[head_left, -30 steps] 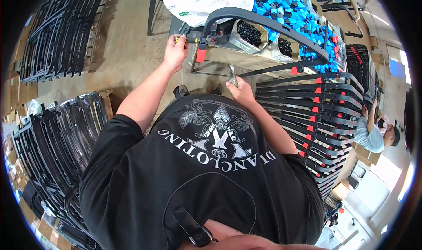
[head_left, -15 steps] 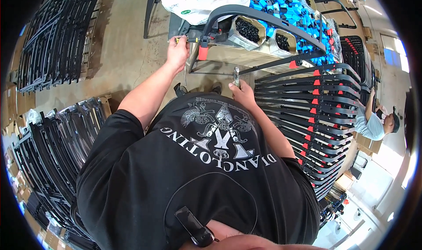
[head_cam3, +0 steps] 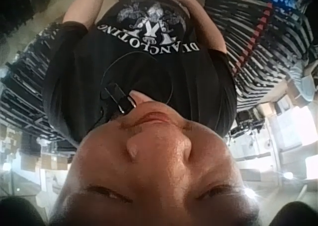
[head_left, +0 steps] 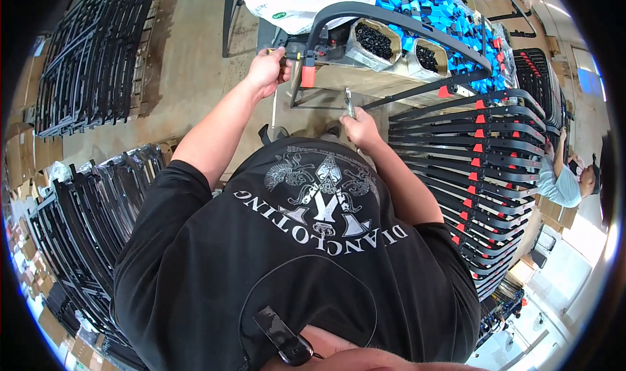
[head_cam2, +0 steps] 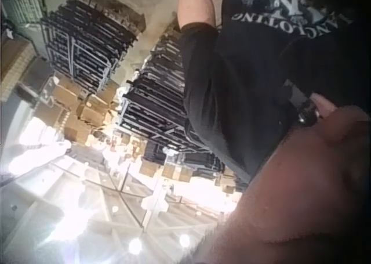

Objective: Assembling metal frames by attaching various plastic components and stacking the completed units.

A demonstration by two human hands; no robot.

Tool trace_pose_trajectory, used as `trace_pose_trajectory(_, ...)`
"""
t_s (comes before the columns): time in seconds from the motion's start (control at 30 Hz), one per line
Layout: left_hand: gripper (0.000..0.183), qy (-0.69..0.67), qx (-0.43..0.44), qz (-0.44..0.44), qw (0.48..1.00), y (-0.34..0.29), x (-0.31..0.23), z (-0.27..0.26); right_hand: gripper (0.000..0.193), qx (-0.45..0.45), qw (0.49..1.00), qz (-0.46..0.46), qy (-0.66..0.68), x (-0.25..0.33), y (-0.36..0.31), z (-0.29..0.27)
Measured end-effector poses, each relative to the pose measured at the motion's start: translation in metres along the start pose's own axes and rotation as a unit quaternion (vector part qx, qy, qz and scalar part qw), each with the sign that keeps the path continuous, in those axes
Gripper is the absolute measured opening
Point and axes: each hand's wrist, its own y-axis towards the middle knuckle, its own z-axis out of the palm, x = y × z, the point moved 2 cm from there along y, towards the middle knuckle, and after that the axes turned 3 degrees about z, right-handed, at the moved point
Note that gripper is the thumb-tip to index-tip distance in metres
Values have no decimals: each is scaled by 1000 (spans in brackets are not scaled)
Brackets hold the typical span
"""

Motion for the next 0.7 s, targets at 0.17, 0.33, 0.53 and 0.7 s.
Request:
trace_pose_trajectory(0.17,28,126,-50,46,990,-2,4,4,25,23,999,-31,27,38,41,32)
trace_pose_trajectory(0.33,24,104,-78,21,991,-7,0,14,27,4,987,-135,-83,76,69,50)
trace_pose_trajectory(0.53,16,-38,-54,-178,982,8,-12,9,36,-20,963,-210,-166,100,81,70)
trace_pose_trajectory(0.7,17,19,-108,-158,981,6,-10,17,37,10,971,-185,-150,96,65,72)
